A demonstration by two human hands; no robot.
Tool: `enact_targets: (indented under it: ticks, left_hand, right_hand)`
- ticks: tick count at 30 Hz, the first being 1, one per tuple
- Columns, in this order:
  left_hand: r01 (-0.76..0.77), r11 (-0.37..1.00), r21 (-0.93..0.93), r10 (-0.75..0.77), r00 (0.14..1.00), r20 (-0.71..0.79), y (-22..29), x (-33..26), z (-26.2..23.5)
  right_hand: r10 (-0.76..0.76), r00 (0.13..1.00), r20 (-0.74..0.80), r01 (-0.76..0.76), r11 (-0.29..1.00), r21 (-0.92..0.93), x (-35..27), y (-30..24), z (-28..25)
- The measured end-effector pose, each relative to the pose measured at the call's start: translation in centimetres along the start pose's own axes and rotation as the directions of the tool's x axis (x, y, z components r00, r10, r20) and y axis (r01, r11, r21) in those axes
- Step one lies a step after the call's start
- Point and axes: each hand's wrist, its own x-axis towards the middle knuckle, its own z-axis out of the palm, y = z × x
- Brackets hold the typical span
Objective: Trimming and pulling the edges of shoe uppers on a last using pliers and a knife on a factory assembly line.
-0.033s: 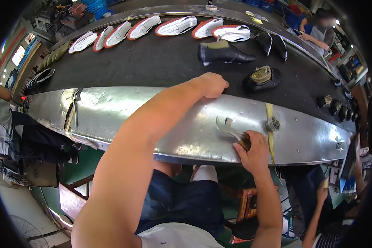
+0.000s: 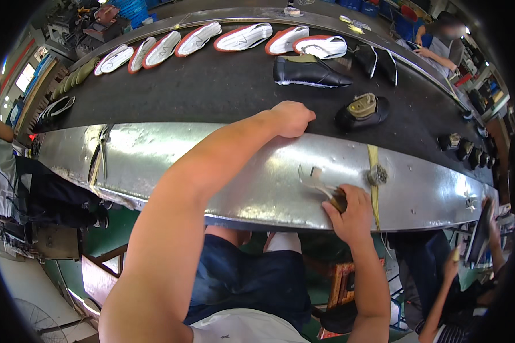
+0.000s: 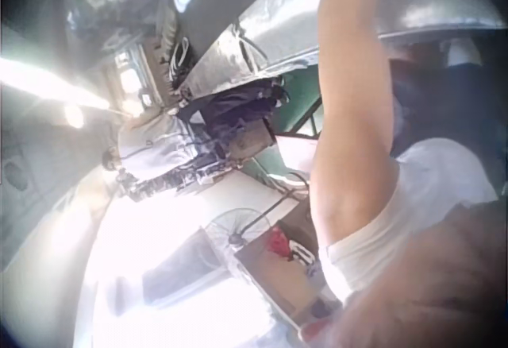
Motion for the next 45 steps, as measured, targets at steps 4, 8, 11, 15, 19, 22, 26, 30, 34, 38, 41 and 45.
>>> enact_targets:
  ticks: [4,8,11,15,19,22,26,30,34,38,41,45]
  left_hand:
    - [0.007,0.912,-0.410,-0.291,0.715,-0.636,-6.7,-2.0,0.5]
    - [0.200,0.840,-0.504,-0.528,0.516,-0.675,-16.8,-1.9,0.5]
    - [0.189,0.787,-0.587,-0.586,0.527,-0.616,-18.6,2.1,0.4]
    - [0.080,0.359,-0.930,-0.860,0.416,-0.296,-17.4,10.7,-1.5]
    - [0.286,0.252,-0.925,-0.814,0.580,-0.042,-18.4,14.2,-2.9]
    - [0.012,0.325,-0.946,-0.779,0.570,-0.261,-19.5,13.0,-1.6]
    - [-0.097,0.617,-0.781,-0.550,0.656,-0.516,-16.0,8.0,-0.4]
    - [-0.097,0.848,-0.521,-0.218,0.832,-0.510,-15.6,5.0,0.0]
    - [0.130,0.838,-0.530,-0.522,0.469,-0.712,-22.7,4.7,-2.1]
    - [0.445,0.713,-0.542,-0.672,0.215,-0.708,-34.2,6.0,-1.7]
    - [0.455,0.581,-0.675,-0.813,0.373,-0.448,-37.0,6.5,-1.8]
    - [0.611,0.581,-0.538,-0.782,0.603,-0.160,-38.7,4.9,-4.2]
  right_hand:
    - [0.016,0.999,0.034,-0.016,1.000,0.004,0.5,-0.4,-0.4]
    - [0.026,0.997,0.071,-0.025,1.000,-0.011,0.8,-0.4,-0.3]
    - [0.046,0.993,0.111,-0.042,0.998,-0.036,1.0,-0.2,-0.4]
    - [0.083,0.982,0.169,-0.078,0.996,-0.035,1.0,-0.2,-0.4]
    - [0.061,0.983,0.172,-0.062,0.998,-0.003,1.3,-0.1,0.0]
    - [0.039,0.983,0.180,-0.044,0.999,0.023,1.7,-0.4,0.2]
    - [0.050,0.980,0.190,-0.049,0.999,-0.013,1.5,-0.2,0.0]
    - [0.062,0.982,0.180,-0.060,0.998,-0.020,1.6,-0.5,0.5]
    - [0.054,0.985,0.164,-0.050,0.998,-0.029,2.1,-1.2,0.7]
    - [0.050,0.983,0.178,-0.047,0.999,-0.023,2.2,-1.2,1.1]
    - [0.080,0.974,0.213,-0.075,0.997,-0.034,1.6,-0.8,1.0]
    - [0.044,0.970,0.239,-0.032,0.998,-0.056,0.5,0.1,0.8]
